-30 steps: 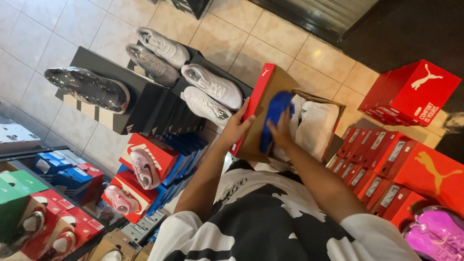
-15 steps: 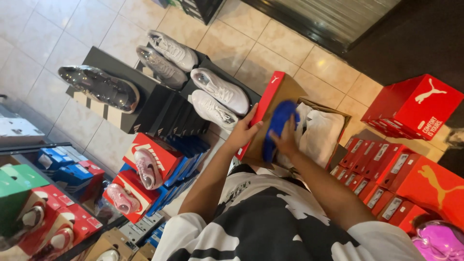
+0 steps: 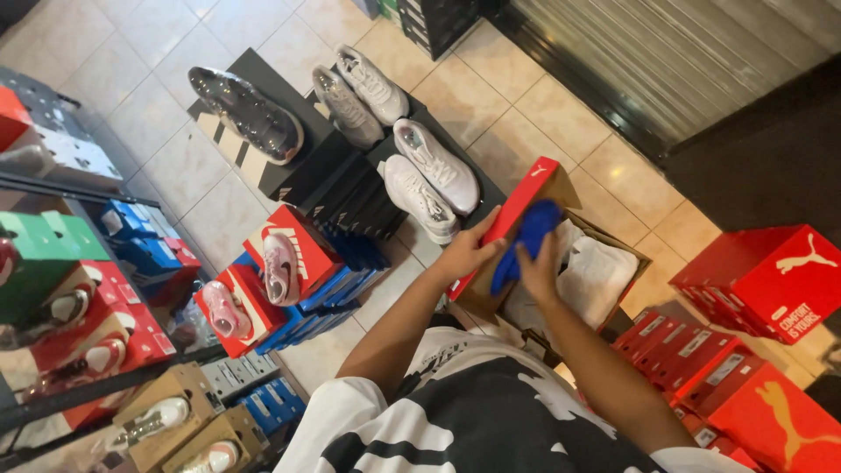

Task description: Cleaning shoe boxes and shoes using a cloth in a storage area

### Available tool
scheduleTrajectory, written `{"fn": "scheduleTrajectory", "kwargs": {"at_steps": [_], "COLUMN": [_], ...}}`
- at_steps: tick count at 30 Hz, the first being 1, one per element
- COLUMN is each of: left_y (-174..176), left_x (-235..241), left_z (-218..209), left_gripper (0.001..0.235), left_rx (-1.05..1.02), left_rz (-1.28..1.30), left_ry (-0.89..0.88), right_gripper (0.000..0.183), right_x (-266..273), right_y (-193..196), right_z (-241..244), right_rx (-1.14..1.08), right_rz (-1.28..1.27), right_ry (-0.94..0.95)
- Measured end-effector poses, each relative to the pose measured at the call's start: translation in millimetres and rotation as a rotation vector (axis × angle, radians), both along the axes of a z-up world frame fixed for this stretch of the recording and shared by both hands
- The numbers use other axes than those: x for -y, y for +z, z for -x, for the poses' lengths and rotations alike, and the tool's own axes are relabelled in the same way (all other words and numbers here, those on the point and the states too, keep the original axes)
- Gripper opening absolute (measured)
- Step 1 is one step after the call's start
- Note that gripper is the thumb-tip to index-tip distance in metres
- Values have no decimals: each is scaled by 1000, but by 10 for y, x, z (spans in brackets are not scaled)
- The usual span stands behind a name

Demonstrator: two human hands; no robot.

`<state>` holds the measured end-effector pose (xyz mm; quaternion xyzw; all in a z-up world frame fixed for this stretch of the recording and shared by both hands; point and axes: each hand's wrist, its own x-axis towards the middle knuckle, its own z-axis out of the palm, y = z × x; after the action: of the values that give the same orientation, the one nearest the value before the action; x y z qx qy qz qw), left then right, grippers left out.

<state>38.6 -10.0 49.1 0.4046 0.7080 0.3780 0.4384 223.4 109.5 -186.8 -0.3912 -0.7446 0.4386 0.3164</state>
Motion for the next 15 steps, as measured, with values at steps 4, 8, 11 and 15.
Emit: {"fn": "scheduleTrajectory", "kwargs": {"at_steps": [4, 8, 11, 15], "left_y": [70, 72, 129, 134], "left_x": [-147, -159, -106, -48], "left_z": [-212, -250, -271, -438], "left_gripper": [71, 73, 74, 78], "left_rx": [-68, -99, -93, -49], "left_rz": [12, 35, 26, 34], "left_ry": [-19, 20, 20, -5], "right_gripper": [76, 84, 83, 86], "right_x": [-169, 482, 645, 672], "right_y": [254, 634, 383, 1740], "right_z": [184, 102, -312, -682], "right_rx": [26, -48, -70, -211], "right_rz": [241, 146, 223, 683], "right_ry": [-215, 19, 191, -125]}}
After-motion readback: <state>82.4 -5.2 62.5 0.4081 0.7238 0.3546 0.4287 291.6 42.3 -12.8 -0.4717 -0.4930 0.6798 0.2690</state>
